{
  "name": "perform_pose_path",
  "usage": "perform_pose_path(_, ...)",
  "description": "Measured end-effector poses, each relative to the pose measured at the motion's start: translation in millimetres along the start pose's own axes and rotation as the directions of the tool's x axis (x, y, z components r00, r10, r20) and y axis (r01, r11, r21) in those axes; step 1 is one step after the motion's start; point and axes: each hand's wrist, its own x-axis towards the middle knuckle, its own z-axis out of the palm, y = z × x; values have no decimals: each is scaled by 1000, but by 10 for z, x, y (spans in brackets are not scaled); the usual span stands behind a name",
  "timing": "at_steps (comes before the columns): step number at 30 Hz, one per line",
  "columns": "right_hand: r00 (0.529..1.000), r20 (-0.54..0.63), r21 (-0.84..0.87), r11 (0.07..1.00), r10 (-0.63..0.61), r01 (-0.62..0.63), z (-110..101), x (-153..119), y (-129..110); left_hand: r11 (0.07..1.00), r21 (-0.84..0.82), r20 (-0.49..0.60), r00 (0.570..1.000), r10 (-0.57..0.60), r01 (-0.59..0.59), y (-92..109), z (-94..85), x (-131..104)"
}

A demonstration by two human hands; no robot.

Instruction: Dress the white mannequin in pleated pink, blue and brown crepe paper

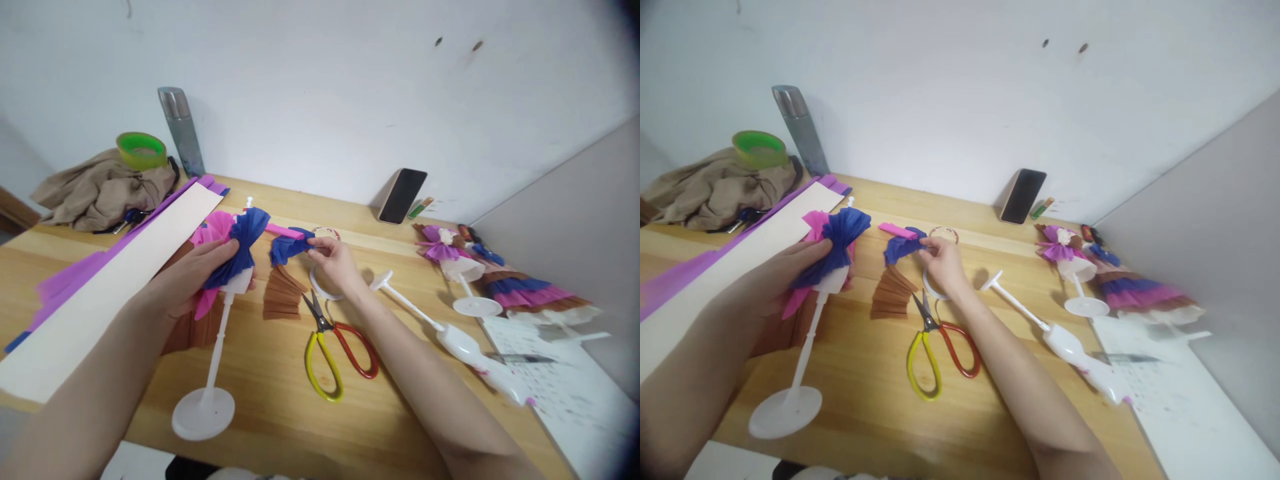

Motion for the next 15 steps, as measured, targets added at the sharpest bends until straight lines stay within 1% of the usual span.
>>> perform_pose_path(3,999,34,16,1000,-11,11,52,-31,8,999,-26,35,999,-42,42,-57,15,46)
perform_pose_path(6,995,87,5,998,-55,55,46,-65,-54,998,0,39,997,-70,70,-83,43,74)
perform_pose_path(8,989,99,-44,993,-108,112,6,-84,-126,996,25,39,995,-92,91,-97,69,85)
perform_pose_path(10,978,71,-152,967,-194,203,-42,-111,-217,994,30,29,994,-105,104,-120,99,97)
perform_pose_path(11,975,65,-159,962,-212,220,-62,-133,-268,993,30,36,993,-112,111,-135,116,103)
perform_pose_path(12,976,79,-130,969,-202,211,-76,-162,-324,993,29,49,992,-118,117,-152,135,109)
perform_pose_path(13,980,118,-66,983,-163,172,-82,-200,-382,992,28,64,990,-128,126,-169,155,115)
perform_pose_path(14,976,194,27,995,-97,93,-79,-244,-444,990,29,74,988,-137,136,-186,177,119)
perform_pose_path(15,967,256,140,990,-11,-26,-66,-292,-506,988,35,76,986,-151,149,-202,201,121)
